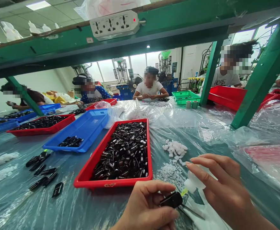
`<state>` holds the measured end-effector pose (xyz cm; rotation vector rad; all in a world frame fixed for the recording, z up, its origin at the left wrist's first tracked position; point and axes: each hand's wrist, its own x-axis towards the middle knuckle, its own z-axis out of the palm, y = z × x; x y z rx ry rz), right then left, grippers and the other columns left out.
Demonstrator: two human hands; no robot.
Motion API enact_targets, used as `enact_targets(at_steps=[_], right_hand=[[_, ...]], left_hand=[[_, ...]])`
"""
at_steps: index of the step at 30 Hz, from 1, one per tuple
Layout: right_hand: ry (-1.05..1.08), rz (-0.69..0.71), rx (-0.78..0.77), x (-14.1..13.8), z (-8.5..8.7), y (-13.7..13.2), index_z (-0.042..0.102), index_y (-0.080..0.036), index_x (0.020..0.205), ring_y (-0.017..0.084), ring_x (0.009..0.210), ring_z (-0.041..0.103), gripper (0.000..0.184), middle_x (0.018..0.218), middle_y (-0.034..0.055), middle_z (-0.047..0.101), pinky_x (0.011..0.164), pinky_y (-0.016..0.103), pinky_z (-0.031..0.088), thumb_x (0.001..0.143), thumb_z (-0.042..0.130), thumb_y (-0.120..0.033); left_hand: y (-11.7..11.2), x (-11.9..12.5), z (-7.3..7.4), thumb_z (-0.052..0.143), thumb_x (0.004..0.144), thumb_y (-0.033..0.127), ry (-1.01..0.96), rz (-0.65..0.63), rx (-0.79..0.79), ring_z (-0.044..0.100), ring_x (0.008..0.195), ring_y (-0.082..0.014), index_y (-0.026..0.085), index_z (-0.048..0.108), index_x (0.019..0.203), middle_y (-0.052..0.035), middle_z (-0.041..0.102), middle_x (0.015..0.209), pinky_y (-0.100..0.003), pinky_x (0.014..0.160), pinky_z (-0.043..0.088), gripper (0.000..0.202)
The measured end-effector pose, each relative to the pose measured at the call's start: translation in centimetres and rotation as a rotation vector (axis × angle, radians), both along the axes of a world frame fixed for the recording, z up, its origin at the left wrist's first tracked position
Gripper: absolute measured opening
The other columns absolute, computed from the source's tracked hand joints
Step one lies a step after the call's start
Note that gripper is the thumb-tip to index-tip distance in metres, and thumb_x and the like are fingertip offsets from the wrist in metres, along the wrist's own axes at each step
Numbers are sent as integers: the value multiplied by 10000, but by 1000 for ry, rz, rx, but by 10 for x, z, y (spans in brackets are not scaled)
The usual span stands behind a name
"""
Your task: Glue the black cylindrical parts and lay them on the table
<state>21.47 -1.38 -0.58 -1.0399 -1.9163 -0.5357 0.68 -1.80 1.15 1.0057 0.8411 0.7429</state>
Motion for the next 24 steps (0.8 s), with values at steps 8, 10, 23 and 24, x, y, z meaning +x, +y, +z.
enact_targets(at_steps=[8,10,23,24], right_hand=[[-10,-1,-1,0,1,-1,606,-197,1030,241,938,538,447,969,49,617,837,442,326,774,374,87],[-11,-8,1,0,0,-1,607,-199,1031,243,938,541,446,971,51,616,839,443,325,776,373,82],[-4,-40,-3,1,-3,4,600,-195,1034,245,948,533,462,957,48,614,830,435,299,761,342,75],[11,-45,-19,1,-4,5,599,-198,1034,244,953,531,474,954,45,615,831,433,297,750,338,79]], left_hand=[[0,0,1,807,568,214,-14,7,-7,601,443,-84,110,598,937,12,648,595,-146,424,482,437],[0,0,0,811,558,212,-22,13,-5,599,439,-82,109,606,932,7,657,632,-147,418,480,439],[0,2,-3,803,548,199,-34,135,77,572,425,-75,119,659,839,21,627,575,-156,419,456,334],[0,3,-2,805,539,193,-46,148,79,573,430,-76,119,663,819,21,625,580,-157,422,454,323]])
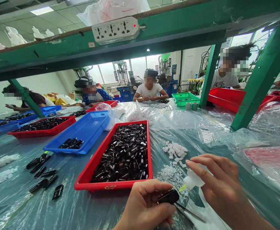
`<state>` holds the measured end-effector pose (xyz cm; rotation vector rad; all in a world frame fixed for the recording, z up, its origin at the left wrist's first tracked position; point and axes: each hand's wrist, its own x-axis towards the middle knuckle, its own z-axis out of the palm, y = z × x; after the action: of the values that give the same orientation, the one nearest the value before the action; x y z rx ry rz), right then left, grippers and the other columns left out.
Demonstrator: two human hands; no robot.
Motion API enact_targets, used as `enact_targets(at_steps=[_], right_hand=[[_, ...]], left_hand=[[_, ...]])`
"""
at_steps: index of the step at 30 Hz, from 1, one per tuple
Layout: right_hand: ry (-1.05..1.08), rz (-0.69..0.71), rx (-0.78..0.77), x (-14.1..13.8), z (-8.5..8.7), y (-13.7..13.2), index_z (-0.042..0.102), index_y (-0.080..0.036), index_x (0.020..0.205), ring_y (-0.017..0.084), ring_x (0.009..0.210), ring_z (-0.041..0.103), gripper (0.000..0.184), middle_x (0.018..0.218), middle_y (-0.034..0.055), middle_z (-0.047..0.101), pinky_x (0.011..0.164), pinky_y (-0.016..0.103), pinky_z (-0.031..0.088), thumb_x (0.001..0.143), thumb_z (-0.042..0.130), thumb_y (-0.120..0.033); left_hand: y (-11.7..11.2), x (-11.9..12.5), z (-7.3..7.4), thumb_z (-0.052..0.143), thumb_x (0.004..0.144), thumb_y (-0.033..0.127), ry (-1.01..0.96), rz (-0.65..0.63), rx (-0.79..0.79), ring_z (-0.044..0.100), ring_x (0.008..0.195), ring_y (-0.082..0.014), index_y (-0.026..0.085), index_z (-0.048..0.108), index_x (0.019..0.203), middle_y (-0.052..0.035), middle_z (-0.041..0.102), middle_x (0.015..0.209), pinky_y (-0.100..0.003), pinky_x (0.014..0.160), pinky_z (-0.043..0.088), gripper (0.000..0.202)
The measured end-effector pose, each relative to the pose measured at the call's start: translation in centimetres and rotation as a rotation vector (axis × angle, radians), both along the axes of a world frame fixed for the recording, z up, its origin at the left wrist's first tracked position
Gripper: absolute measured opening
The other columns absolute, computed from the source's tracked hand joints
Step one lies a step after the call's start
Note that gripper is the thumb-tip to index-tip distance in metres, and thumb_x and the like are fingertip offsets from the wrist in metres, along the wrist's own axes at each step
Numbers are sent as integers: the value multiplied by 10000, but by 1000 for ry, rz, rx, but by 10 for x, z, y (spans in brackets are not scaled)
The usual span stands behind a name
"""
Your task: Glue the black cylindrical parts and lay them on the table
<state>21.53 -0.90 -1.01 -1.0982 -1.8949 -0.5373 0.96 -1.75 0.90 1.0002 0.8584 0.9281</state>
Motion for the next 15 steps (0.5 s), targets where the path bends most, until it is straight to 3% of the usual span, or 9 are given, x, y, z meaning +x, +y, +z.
enact_targets(at_steps=[6,12,15], right_hand=[[22,-5,-64,0,-5,3,589,-219,1063,231,958,533,531,962,32,615,855,429,289,704,332,75],[8,-53,-64,7,-13,11,583,-234,1065,219,905,573,402,957,17,629,803,388,318,762,400,-41],[212,4,-273,9,-17,16,598,-250,1053,240,902,588,309,979,12,639,760,365,377,771,487,-191]], left_hand=[[1,2,5,803,538,203,-13,35,-9,593,488,-100,113,662,765,4,624,574,-175,467,455,283],[5,0,6,808,538,198,2,79,-26,598,528,-98,123,620,735,8,624,576,-175,520,458,282],[8,-3,3,804,548,170,-5,51,4,636,619,-122,132,585,704,-12,654,634,-174,580,461,271]])
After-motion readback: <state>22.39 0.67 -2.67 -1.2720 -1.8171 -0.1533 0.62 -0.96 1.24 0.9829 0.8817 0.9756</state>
